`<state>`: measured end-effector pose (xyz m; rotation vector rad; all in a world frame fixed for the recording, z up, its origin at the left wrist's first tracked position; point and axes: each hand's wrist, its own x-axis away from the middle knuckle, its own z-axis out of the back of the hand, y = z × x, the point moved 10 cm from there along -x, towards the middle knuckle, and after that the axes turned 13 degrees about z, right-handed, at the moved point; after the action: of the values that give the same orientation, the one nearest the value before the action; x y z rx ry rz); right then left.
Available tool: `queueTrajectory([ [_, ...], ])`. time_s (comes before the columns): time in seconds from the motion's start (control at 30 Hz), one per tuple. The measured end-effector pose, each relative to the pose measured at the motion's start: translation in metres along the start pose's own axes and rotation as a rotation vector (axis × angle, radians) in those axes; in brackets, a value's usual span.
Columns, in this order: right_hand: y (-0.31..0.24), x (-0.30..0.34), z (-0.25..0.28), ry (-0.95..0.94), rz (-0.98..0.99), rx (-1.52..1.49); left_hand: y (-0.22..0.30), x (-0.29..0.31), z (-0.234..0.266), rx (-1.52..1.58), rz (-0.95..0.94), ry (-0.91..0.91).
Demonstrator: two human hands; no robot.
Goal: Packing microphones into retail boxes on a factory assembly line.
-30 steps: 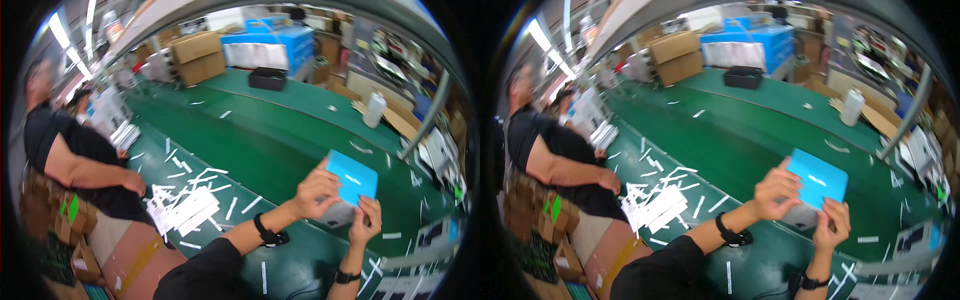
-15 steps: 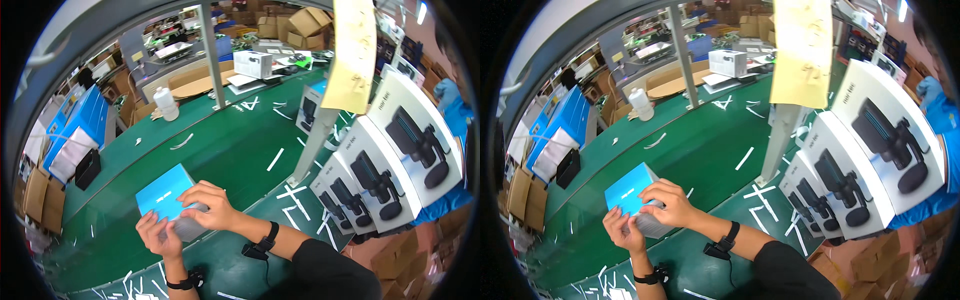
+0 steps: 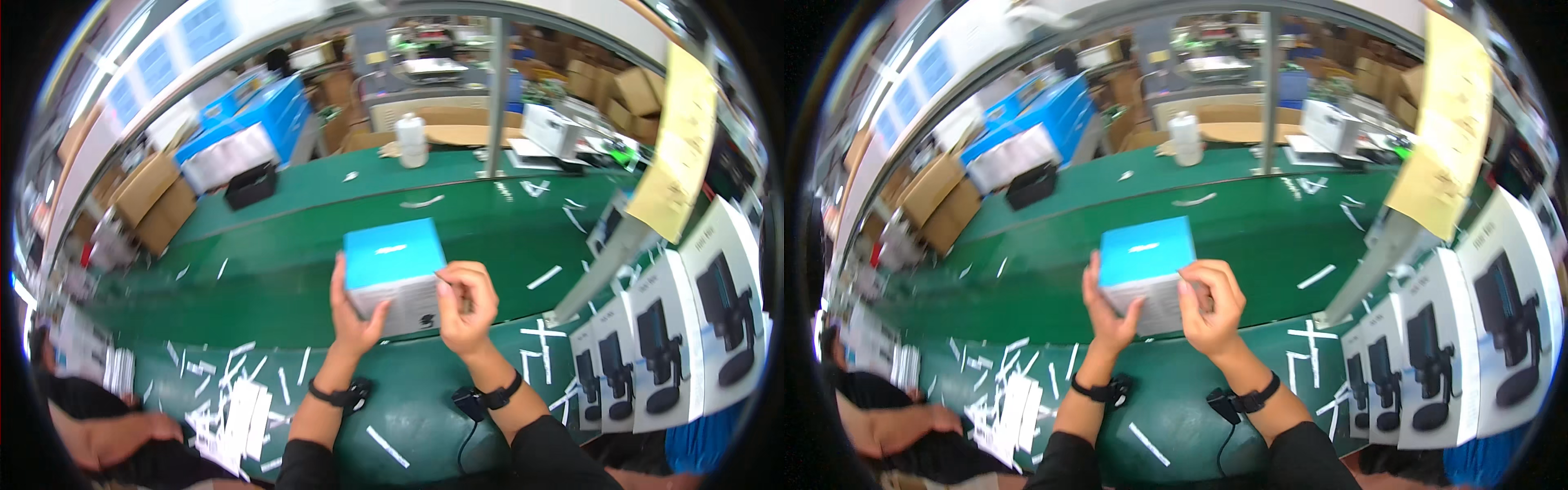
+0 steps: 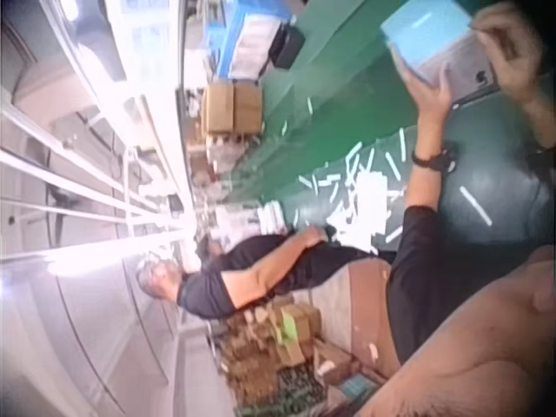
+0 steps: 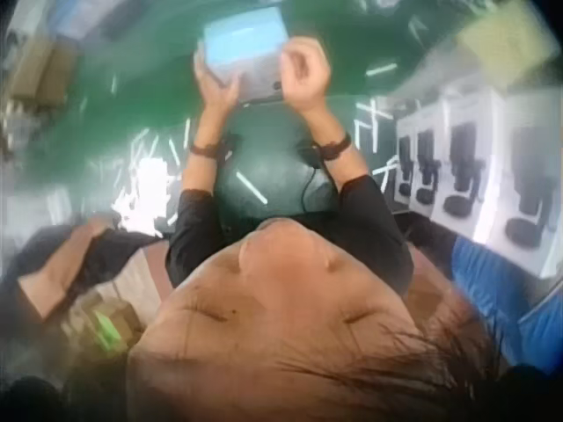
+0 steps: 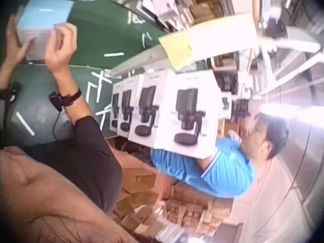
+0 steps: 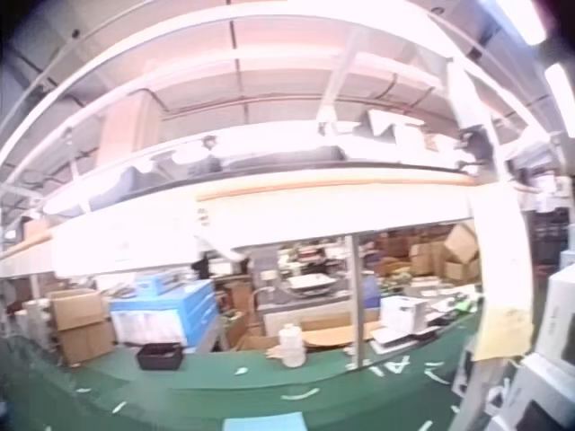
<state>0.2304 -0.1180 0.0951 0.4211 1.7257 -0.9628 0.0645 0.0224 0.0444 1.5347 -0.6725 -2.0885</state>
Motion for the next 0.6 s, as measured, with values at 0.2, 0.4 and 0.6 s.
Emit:
queueTrajectory([
  [0.2, -0.087, 0.074, -0.123, -0.990, -0.160, -0.269, -0.098, 0.039, -0.034, 0.425, 0.571, -0.439],
  [0.4, -0.079, 0.134, -0.141, -1.376, -0.175, -0.138, -0.107, 0.058, -0.037, 0.015, 0.467, -0.430],
  [0.6, -0.017, 0.175, -0.128, -1.483, -0.338, 0.051, -0.098, 0.061, -0.038, -0.129, 0.458, -0.407],
])
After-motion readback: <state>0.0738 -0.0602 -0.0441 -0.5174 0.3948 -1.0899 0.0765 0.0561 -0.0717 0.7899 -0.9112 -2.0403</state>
